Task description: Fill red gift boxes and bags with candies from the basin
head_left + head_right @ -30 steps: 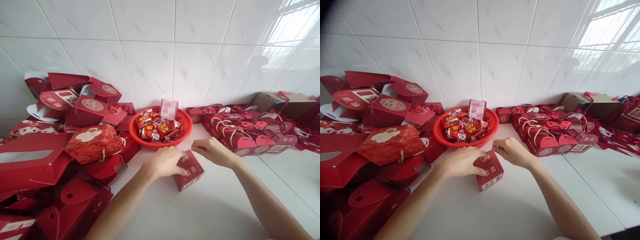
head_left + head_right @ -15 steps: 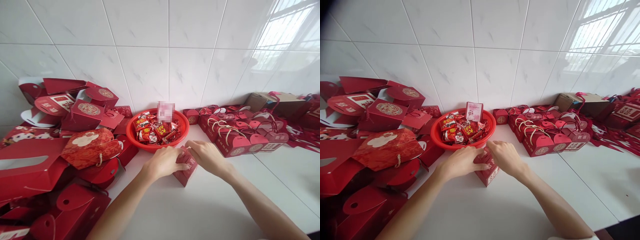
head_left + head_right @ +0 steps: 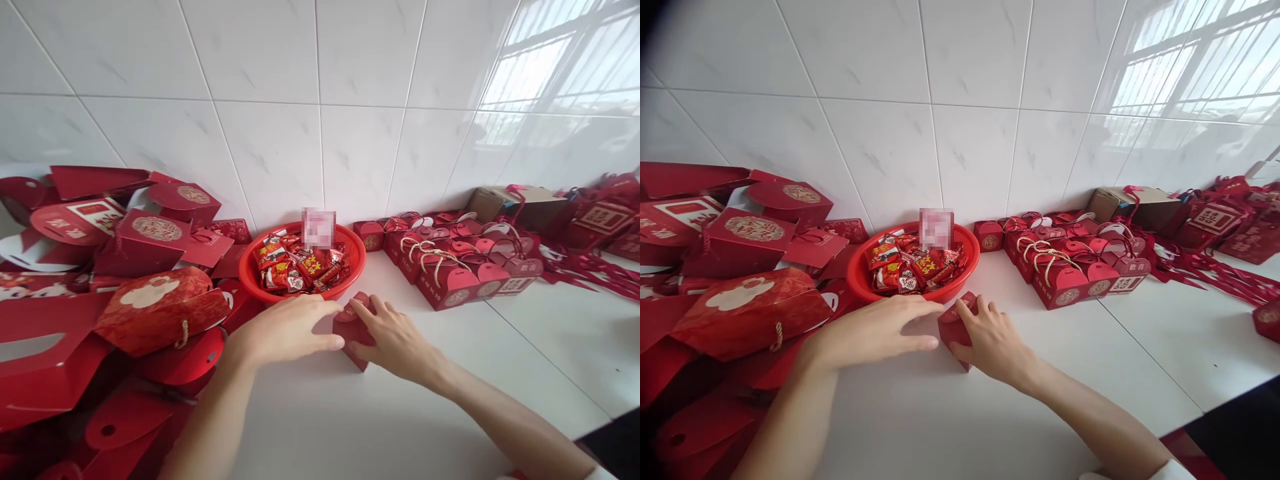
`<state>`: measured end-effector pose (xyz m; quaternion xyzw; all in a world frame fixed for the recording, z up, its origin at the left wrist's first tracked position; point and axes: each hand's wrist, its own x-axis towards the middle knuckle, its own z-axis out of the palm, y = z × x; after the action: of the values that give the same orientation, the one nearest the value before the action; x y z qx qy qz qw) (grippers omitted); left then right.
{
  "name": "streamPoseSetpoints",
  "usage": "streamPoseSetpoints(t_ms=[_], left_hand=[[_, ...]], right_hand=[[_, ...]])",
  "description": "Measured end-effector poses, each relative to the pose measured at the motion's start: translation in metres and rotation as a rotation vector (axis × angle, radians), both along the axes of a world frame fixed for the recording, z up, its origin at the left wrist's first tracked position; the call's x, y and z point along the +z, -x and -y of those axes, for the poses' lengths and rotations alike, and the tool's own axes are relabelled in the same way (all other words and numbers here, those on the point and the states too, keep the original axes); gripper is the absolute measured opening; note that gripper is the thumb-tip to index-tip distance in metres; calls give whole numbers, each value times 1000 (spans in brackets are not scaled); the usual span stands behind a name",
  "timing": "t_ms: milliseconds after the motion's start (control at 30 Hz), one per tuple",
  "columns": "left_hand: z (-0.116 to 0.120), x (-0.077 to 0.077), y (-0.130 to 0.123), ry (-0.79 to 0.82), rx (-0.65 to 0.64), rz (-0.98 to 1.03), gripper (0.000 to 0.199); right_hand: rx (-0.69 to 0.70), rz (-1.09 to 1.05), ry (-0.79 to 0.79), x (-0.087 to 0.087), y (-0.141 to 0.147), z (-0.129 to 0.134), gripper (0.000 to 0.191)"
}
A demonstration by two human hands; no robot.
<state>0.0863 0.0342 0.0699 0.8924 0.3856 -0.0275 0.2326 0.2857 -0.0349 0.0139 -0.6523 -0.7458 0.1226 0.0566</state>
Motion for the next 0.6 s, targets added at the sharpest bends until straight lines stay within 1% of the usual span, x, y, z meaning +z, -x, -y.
streamPoseSetpoints(t_ms=[33, 100, 167, 233, 300, 333, 367, 433, 467, 500, 533, 600], left_hand=[[-1, 1, 4, 1, 20, -15, 61], [-4, 4, 11, -29, 68, -11, 66], [-9, 5, 18, -66, 107, 9, 67], [-16, 4, 25, -94, 155, 31, 68], [-24, 2, 31, -97, 204, 46, 70], [-27, 2, 34, -91, 225, 50, 72], [-30, 1, 36, -85, 240, 52, 73], [-34, 1, 39, -76, 251, 54, 75], [-35, 0, 39, -71, 251, 50, 76], [-36, 1, 39, -64, 252, 40, 75], [-36, 1, 39, -55, 256, 27, 75], [-36, 0, 37, -34, 261, -3, 75]], right_hand=[[5, -23, 1, 3, -7, 3, 59], [29, -113, 21, 13, -32, 15, 63], [7, -249, 48, 26, -72, 33, 63], [-90, -368, -6, 38, -119, 55, 63], [-260, -446, -101, 45, -168, 78, 63], [-385, -450, -178, 47, -190, 86, 63], [-536, -439, -254, 48, -211, 93, 63], [-879, -324, -365, 48, -244, 98, 59], [-994, -261, -392, 47, -257, 96, 56], [-1084, -193, -419, 47, -269, 92, 53], [-1141, -128, -436, 46, -278, 87, 50], [-1219, -20, -461, 43, -294, 74, 45]])
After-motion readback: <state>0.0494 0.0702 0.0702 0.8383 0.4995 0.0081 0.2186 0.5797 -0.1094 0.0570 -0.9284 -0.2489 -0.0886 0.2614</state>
